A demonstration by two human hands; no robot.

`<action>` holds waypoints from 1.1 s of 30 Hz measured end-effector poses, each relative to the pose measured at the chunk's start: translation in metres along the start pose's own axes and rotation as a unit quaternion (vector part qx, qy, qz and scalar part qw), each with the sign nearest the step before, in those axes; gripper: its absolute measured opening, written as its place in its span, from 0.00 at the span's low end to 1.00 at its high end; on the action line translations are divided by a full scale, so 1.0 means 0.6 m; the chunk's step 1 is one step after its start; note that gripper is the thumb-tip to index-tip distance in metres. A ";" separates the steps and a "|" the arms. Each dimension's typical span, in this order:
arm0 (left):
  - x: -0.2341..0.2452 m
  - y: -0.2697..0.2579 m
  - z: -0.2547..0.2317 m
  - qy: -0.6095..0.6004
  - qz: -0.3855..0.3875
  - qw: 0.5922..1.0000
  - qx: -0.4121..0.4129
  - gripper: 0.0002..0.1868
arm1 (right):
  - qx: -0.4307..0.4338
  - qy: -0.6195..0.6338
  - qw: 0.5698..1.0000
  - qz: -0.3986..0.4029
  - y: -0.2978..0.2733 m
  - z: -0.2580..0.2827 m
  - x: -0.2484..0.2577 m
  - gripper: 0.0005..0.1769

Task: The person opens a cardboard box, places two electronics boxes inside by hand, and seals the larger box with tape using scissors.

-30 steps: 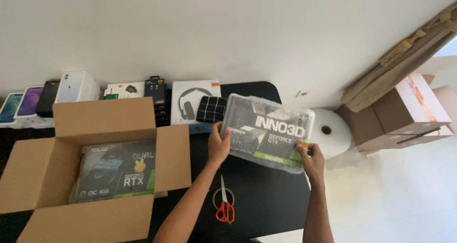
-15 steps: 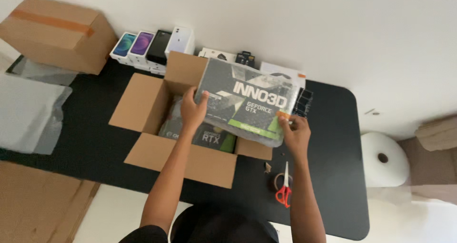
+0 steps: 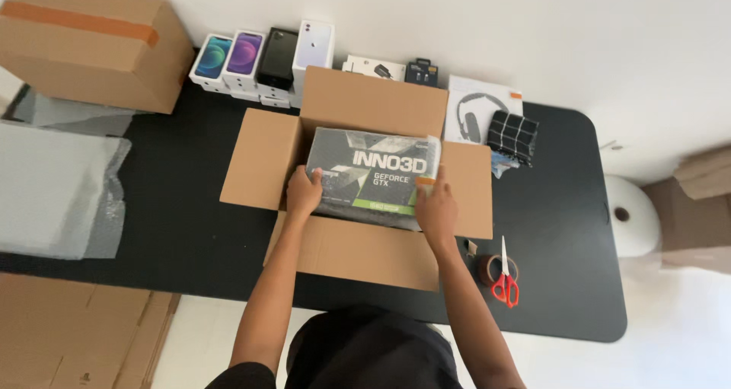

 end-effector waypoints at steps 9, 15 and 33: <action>-0.064 0.021 0.028 0.099 0.043 0.994 0.012 0.29 | 0.061 -0.275 0.956 0.077 0.037 -0.096 -0.159 0.35; 0.041 -0.090 -0.109 0.195 -0.110 0.972 -0.076 0.36 | 0.052 -0.181 0.980 0.057 0.020 -0.036 -0.103 0.40; -0.071 -0.070 -0.126 0.395 0.108 0.882 -0.231 0.45 | 0.147 -0.238 0.947 0.158 0.056 -0.047 -0.168 0.56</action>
Point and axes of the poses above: each hand's wrist, its own y-axis towards the middle knuckle, its own x-axis out of the back of the hand, z = x × y, the point moved 3 cm from there along y, towards the middle knuckle, and after that the axes turned 5 degrees about y, right-handed, at the moved point
